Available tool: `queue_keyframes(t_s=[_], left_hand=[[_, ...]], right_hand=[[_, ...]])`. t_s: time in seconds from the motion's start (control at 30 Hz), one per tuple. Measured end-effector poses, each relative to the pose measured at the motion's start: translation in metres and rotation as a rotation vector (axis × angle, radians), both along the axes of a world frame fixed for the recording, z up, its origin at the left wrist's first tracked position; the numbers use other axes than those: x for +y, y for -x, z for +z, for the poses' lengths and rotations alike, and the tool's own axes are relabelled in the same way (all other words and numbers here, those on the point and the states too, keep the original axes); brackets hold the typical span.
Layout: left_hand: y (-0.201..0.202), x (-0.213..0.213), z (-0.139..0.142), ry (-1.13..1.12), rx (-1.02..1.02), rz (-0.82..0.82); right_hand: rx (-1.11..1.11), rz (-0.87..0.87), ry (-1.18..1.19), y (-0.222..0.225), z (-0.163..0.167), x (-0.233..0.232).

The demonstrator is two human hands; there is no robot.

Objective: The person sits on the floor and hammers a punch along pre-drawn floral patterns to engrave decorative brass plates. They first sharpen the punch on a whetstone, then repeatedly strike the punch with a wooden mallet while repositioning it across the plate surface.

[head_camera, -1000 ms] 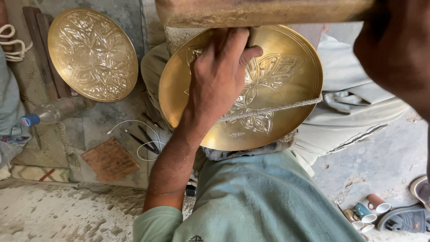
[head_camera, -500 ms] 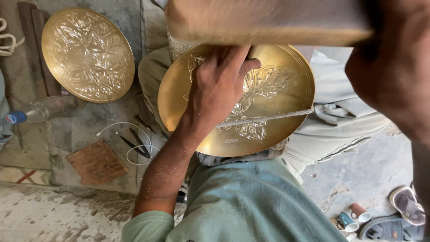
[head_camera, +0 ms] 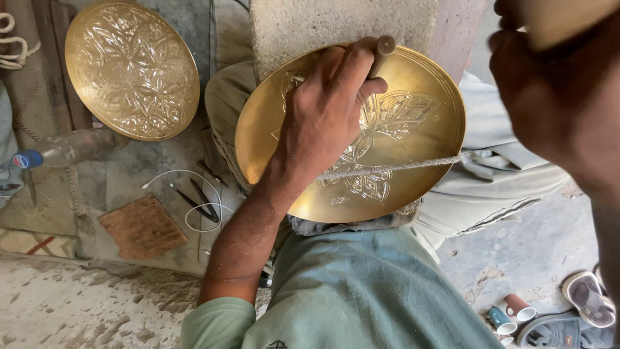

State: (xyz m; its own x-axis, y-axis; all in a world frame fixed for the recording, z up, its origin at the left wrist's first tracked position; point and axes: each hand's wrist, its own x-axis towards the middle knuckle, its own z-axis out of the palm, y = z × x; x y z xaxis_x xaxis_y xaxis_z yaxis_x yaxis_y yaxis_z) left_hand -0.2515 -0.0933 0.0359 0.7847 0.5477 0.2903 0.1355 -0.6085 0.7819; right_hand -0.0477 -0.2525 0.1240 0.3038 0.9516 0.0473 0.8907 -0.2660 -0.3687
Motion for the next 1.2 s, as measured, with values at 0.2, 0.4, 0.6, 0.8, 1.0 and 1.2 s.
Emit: queue_keyframes(t_s=[0.2,0.4,0.6,0.8,1.0,1.2], left_hand=[[0.000,0.000,0.000,0.023,0.017,0.011],[-0.001,0.000,0.004,0.022,0.021,-0.001],[0.001,0.000,0.002,-0.047,-0.024,-0.006],[-0.001,0.001,-0.002,-0.065,0.006,-0.035],[-0.001,0.002,0.002,-0.026,-0.035,0.012],[-0.001,0.002,0.004,-0.004,0.017,0.011]], right_hand=[[-0.083,0.025,0.010,0.000,0.007,0.005],[-0.225,0.067,0.056,0.006,0.018,0.012],[-0.065,0.022,-0.023,0.008,0.024,0.017],[-0.212,0.091,-0.042,0.011,0.029,0.022],[0.180,-0.139,-0.075,0.007,0.025,0.021],[-0.050,0.014,-0.019,0.008,0.027,0.022]])
